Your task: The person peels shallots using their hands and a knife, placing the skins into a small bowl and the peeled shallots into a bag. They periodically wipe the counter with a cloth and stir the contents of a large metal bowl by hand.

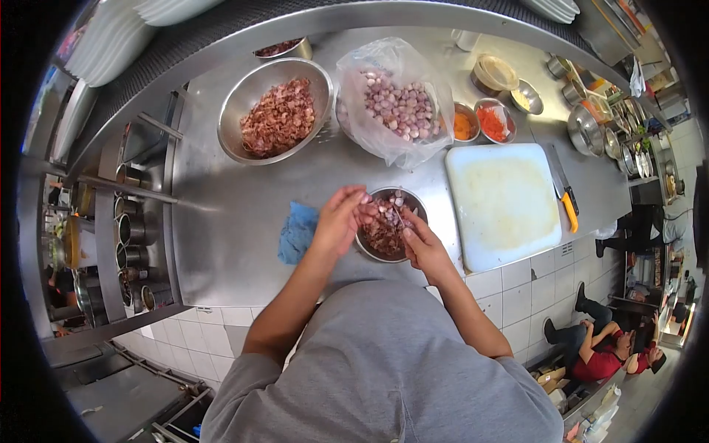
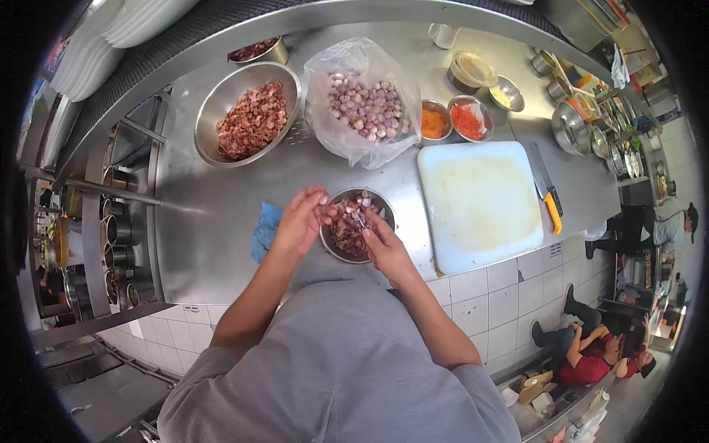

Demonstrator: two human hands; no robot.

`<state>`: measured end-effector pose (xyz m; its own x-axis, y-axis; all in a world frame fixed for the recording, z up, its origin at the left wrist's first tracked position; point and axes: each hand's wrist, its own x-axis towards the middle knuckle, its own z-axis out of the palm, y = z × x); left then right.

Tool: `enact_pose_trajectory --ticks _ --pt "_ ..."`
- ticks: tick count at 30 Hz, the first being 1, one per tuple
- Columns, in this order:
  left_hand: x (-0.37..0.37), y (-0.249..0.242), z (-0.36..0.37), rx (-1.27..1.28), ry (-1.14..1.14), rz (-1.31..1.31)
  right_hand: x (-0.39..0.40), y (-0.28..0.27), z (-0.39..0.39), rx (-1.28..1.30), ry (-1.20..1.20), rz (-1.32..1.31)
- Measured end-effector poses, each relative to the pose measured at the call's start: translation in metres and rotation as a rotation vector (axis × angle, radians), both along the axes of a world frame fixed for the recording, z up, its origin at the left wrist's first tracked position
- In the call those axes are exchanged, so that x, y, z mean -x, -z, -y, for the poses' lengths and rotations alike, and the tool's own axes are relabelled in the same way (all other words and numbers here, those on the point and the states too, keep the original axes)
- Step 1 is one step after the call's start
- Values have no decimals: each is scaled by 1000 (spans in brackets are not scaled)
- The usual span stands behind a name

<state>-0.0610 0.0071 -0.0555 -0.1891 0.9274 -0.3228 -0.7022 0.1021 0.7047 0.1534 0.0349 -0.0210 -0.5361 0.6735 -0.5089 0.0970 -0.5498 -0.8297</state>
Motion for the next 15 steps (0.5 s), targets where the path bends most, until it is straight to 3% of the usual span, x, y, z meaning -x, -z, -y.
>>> enact_pose_trajectory --ticks 2,6,7,9,10,12,15 --pt "8 -42 -29 20 -14 -103 3 0 1 -2 -14 33" --pt "32 -100 -107 -57 236 -656 5 5 0 -70 -82 47" --pt "38 -103 -129 -68 229 -653 5 3 1 -69 -73 52" --pt "46 -99 -163 -183 69 -1096 3 3 1 -84 -70 61" --pt "50 -85 -171 -194 61 -1094 1 4 0 -88 -63 63" --pt "65 -53 -182 -243 -161 -1589 -7 6 1 -95 -61 33" --pt "61 -26 -143 -201 -169 -1414 -13 8 3 -33 13 24"
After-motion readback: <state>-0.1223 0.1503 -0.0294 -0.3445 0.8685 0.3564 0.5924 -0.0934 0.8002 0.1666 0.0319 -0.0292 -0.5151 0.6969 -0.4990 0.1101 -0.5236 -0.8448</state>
